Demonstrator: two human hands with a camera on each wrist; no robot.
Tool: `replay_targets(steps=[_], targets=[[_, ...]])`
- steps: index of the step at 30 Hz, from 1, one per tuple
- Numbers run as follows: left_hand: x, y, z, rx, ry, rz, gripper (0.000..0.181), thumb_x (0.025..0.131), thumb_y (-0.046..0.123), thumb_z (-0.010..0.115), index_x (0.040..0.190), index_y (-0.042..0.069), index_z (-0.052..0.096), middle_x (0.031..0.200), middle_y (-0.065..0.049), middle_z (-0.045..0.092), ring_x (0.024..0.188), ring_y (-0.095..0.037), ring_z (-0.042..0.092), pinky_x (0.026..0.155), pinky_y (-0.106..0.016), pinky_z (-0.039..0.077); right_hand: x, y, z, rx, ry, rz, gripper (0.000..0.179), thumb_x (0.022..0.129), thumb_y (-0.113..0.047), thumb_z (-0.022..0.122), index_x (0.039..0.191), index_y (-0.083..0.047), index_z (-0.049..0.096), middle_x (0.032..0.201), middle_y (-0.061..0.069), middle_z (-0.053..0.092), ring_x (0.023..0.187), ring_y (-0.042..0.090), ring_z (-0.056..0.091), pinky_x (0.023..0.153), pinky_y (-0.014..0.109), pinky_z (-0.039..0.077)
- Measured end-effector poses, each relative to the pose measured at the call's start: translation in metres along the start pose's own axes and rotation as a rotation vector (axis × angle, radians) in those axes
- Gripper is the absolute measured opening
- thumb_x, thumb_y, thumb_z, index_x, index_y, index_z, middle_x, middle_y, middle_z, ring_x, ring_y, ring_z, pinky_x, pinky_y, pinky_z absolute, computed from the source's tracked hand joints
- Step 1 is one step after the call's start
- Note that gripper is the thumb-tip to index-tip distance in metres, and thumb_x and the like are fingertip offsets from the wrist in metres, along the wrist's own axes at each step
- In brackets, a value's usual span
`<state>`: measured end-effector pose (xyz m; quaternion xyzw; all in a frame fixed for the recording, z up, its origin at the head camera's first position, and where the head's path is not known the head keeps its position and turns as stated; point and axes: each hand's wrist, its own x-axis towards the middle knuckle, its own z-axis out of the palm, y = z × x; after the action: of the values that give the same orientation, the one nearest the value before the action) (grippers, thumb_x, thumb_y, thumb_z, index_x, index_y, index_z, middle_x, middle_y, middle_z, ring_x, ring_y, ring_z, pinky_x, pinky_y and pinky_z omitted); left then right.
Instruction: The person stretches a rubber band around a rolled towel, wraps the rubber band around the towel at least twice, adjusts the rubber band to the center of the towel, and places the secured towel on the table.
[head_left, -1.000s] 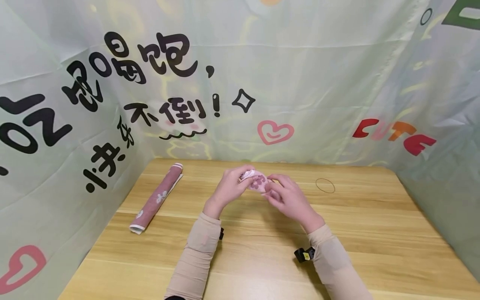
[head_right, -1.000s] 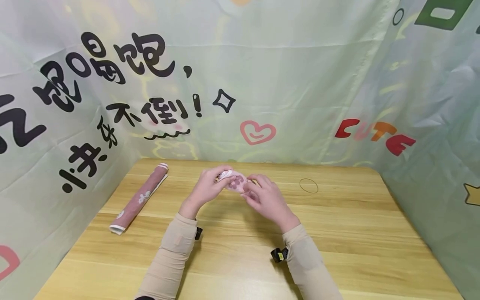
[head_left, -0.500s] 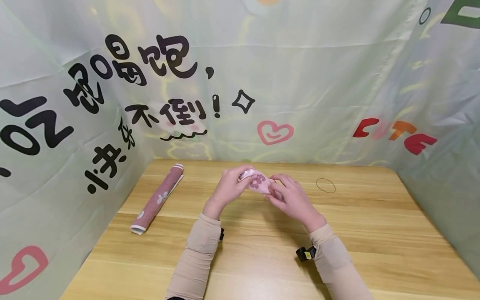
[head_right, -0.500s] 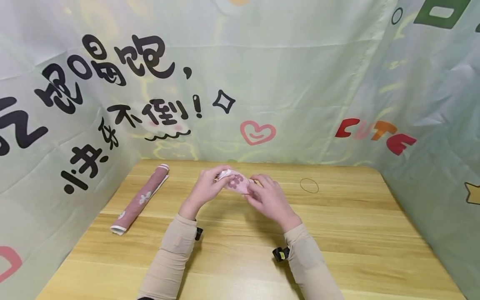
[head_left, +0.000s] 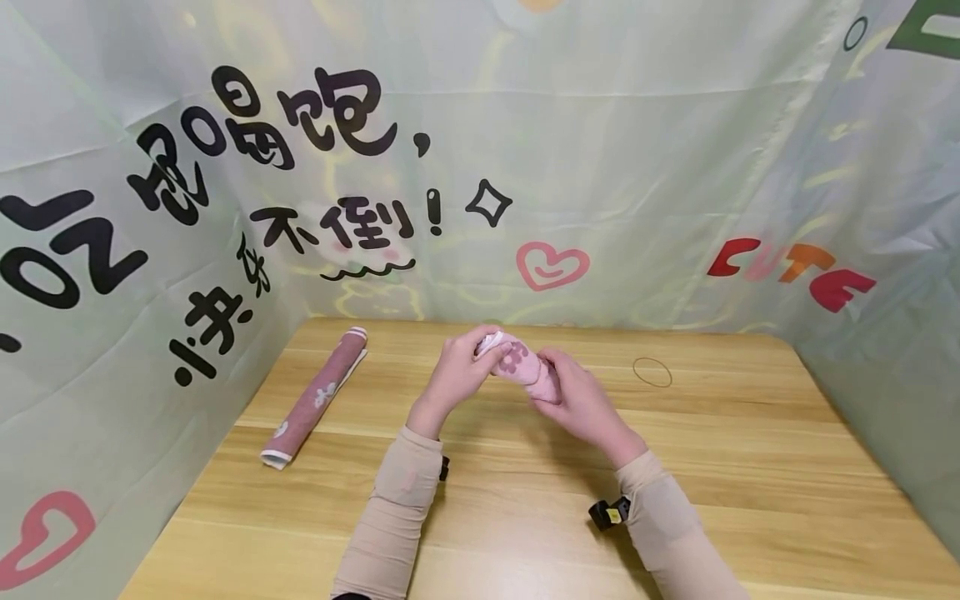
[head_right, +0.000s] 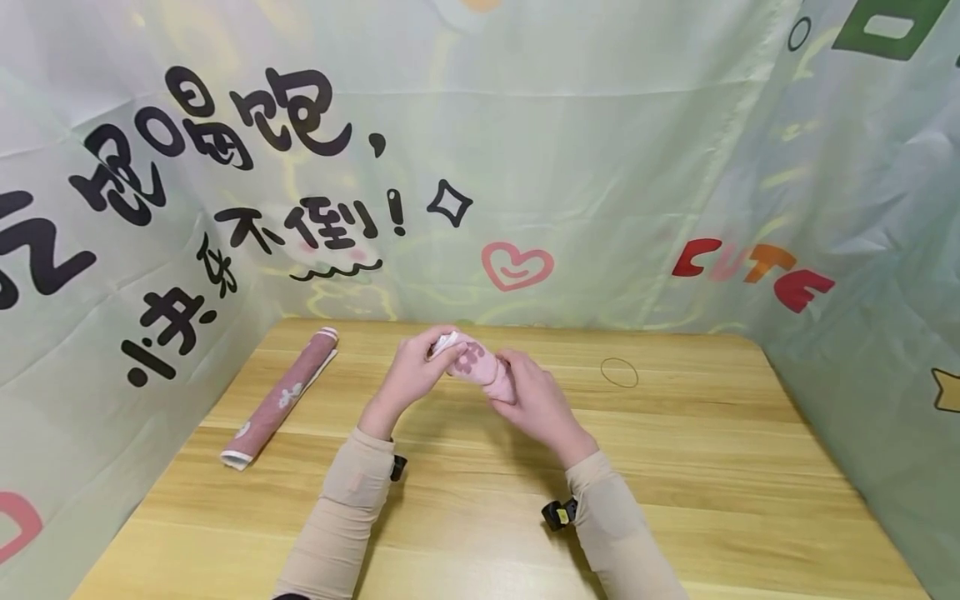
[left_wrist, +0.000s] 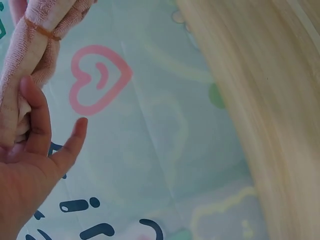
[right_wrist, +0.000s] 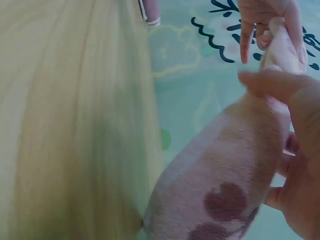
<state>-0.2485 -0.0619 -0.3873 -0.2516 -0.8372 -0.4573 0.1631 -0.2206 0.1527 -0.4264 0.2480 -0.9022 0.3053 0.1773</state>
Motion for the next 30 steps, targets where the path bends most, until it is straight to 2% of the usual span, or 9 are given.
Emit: replay_targets(steps=[3, 6, 9, 13, 16, 19, 24, 30], targets=[[0.000, -0.001, 0.000, 0.021, -0.003, 0.011, 0.024, 0.092, 0.025, 0.067, 0.111, 0.010, 0.069, 0.085, -0.007, 0.070, 0.065, -0.011, 0.055, 0.057, -0.022, 0.046, -0.001, 0.001, 0.002, -0.030, 0.020, 0.010, 0.058, 0.079, -0.014, 0.080, 0.126, 0.001, 0.051, 0.115, 0.019, 0.065, 0.098, 0.030, 0.065, 0.085, 0.044, 0.055], [0.001, -0.002, 0.000, 0.088, -0.025, 0.020, 0.027, 0.092, 0.029, 0.066, 0.113, 0.012, 0.067, 0.084, -0.005, 0.069, 0.065, -0.011, 0.055, 0.057, -0.022, 0.046, -0.002, 0.002, 0.001, -0.037, 0.041, 0.019, 0.051, 0.080, -0.011, 0.078, 0.123, 0.000, 0.053, 0.111, 0.018, 0.066, 0.095, 0.030, 0.066, 0.082, 0.045, 0.055], [0.001, -0.001, 0.000, 0.173, -0.050, 0.028, 0.038, 0.092, 0.036, 0.065, 0.122, 0.013, 0.063, 0.094, -0.005, 0.069, 0.071, -0.013, 0.057, 0.062, -0.026, 0.048, -0.003, 0.003, 0.000, -0.043, 0.051, 0.019, 0.047, 0.081, -0.011, 0.077, 0.121, 0.000, 0.055, 0.110, 0.018, 0.067, 0.092, 0.030, 0.066, 0.080, 0.045, 0.055], [0.001, 0.001, 0.001, 0.288, -0.069, 0.084, 0.055, 0.088, 0.043, 0.068, 0.134, 0.015, 0.056, 0.119, -0.007, 0.064, 0.097, -0.020, 0.060, 0.083, -0.037, 0.052, -0.003, 0.004, -0.001, -0.041, 0.046, 0.027, 0.043, 0.085, -0.012, 0.073, 0.122, -0.001, 0.055, 0.108, 0.018, 0.067, 0.089, 0.028, 0.065, 0.076, 0.044, 0.055], [0.001, 0.001, 0.002, 0.340, -0.077, 0.157, 0.061, 0.083, 0.043, 0.074, 0.134, 0.017, 0.056, 0.131, -0.007, 0.058, 0.117, -0.025, 0.054, 0.097, -0.045, 0.047, -0.003, 0.005, -0.002, -0.028, 0.014, 0.055, 0.040, 0.088, -0.014, 0.070, 0.124, -0.003, 0.055, 0.109, 0.018, 0.068, 0.090, 0.028, 0.065, 0.077, 0.045, 0.055], [0.000, 0.000, 0.003, 0.344, -0.093, 0.194, 0.062, 0.078, 0.042, 0.079, 0.132, 0.020, 0.057, 0.137, -0.007, 0.053, 0.124, -0.027, 0.051, 0.101, -0.049, 0.044, -0.003, 0.005, -0.003, 0.023, -0.044, 0.093, 0.039, 0.092, -0.015, 0.065, 0.128, -0.004, 0.055, 0.115, 0.018, 0.067, 0.098, 0.031, 0.065, 0.084, 0.049, 0.054], [-0.001, -0.003, 0.004, 0.274, -0.118, 0.154, 0.062, 0.079, 0.038, 0.080, 0.134, 0.023, 0.056, 0.143, -0.007, 0.047, 0.123, -0.027, 0.055, 0.103, -0.047, 0.046, -0.003, 0.004, -0.006, 0.145, -0.140, 0.157, 0.038, 0.098, -0.014, 0.056, 0.135, -0.007, 0.052, 0.126, 0.019, 0.063, 0.105, 0.031, 0.063, 0.089, 0.051, 0.052], [-0.001, -0.004, 0.002, 0.187, -0.131, 0.166, 0.052, 0.081, 0.033, 0.078, 0.127, 0.018, 0.061, 0.134, -0.006, 0.054, 0.117, -0.023, 0.059, 0.100, -0.038, 0.050, -0.002, 0.005, -0.010, 0.196, -0.188, 0.188, 0.039, 0.099, -0.013, 0.053, 0.137, -0.008, 0.050, 0.128, 0.021, 0.061, 0.103, 0.031, 0.063, 0.087, 0.049, 0.053]])
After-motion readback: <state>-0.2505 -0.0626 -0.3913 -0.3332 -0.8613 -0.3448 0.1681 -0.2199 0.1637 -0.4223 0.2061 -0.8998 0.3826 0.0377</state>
